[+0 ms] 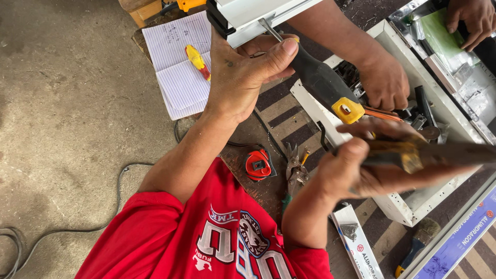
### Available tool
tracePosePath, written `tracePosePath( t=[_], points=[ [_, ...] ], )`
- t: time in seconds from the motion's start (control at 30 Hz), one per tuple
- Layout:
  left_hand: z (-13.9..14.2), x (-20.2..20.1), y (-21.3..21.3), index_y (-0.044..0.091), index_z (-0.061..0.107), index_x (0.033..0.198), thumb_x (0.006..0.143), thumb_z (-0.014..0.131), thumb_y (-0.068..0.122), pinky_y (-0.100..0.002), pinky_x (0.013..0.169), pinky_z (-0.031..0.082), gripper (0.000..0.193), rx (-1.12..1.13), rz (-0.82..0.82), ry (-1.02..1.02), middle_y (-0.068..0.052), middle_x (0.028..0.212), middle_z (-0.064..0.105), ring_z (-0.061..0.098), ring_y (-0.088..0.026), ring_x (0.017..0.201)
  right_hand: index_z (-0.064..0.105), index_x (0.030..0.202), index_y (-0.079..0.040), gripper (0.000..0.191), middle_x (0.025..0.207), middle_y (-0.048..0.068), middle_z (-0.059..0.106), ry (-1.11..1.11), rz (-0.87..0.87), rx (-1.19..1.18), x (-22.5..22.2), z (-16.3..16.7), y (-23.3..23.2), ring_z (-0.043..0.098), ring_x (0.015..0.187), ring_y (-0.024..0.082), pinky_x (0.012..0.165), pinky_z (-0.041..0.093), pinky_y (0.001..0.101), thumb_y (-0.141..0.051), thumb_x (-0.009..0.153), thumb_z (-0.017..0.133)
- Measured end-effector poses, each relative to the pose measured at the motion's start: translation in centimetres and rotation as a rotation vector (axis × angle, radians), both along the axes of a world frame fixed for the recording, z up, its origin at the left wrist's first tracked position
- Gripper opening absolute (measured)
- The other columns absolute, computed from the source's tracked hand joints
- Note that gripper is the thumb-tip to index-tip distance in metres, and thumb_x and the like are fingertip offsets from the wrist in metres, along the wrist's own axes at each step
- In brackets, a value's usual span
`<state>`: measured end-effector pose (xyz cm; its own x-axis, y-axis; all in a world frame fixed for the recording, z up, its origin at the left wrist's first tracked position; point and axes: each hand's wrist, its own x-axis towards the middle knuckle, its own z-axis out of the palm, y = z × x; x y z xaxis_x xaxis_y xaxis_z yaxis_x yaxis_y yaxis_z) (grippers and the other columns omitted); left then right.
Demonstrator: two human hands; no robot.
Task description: The person assembles a white aluminum window frame by joining two profile pieces at a corner. They use a screwdriver to tighten screws and a hammer to tap the screwdriver handle for additional force. The person also uses a yellow power drill and a tape measure during the process.
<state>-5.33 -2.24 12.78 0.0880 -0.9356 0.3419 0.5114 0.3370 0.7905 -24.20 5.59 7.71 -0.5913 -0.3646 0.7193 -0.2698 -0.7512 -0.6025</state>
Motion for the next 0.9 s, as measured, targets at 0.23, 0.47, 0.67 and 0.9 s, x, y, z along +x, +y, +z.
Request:
tracePosePath(
  t=[0.23,0.47,0.67,0.9],
  points=[
    [-0.3,0.1,0.2,-0.002,0.059,0.13,0.099,0.08,0.006,-0.038,0.074,0.073,0.039,0.012,0.001,0.003,-0.012,0.101,0.078,0.08,-0.021,0.086,0.013,0.167,-0.024,0.096,0.14,0.01,0.044,-0.352,0.006,-0.372,-6.0,2.2,5.9,0.061,0.088,0.019,0.079,0.057,0.0295,-0.02,0.101,0.082],
    [0.7,0.8,-0.4,-0.005,0.067,0.12,0.093,0.085,0.009,-0.039,0.078,0.073,0.035,0.079,0.051,0.054,-0.011,0.102,0.078,0.078,-0.021,0.09,0.016,0.168,-0.02,0.089,0.118,0.008,0.055,0.021,0.323,0.512,4.7,3.7,4.9,0.054,0.087,0.017,0.075,0.054,0.0224,-0.004,0.106,0.078],
    [0.4,0.4,-0.6,-0.002,0.067,0.121,0.091,0.086,0.011,-0.039,0.074,0.072,0.038,0.09,0.07,0.076,-0.01,0.096,0.076,0.077,-0.019,0.087,0.016,0.164,-0.028,0.103,0.111,0.01,0.064,-0.202,0.327,-0.136,1.7,1.3,-0.2,0.066,0.083,0.021,0.061,0.061,0.0321,0.001,0.092,0.083],
    [0.2,0.3,-0.3,-0.004,0.062,0.127,0.095,0.084,0.009,-0.037,0.078,0.072,0.041,0.059,0.032,0.027,-0.013,0.102,0.077,0.078,-0.02,0.091,0.023,0.16,-0.027,0.098,0.166,-0.01,0.025,-0.082,0.323,-0.079,3.8,0.2,-3.0,0.061,0.102,0.015,0.086,0.061,0.0274,0.002,0.098,0.092]
  ],
)
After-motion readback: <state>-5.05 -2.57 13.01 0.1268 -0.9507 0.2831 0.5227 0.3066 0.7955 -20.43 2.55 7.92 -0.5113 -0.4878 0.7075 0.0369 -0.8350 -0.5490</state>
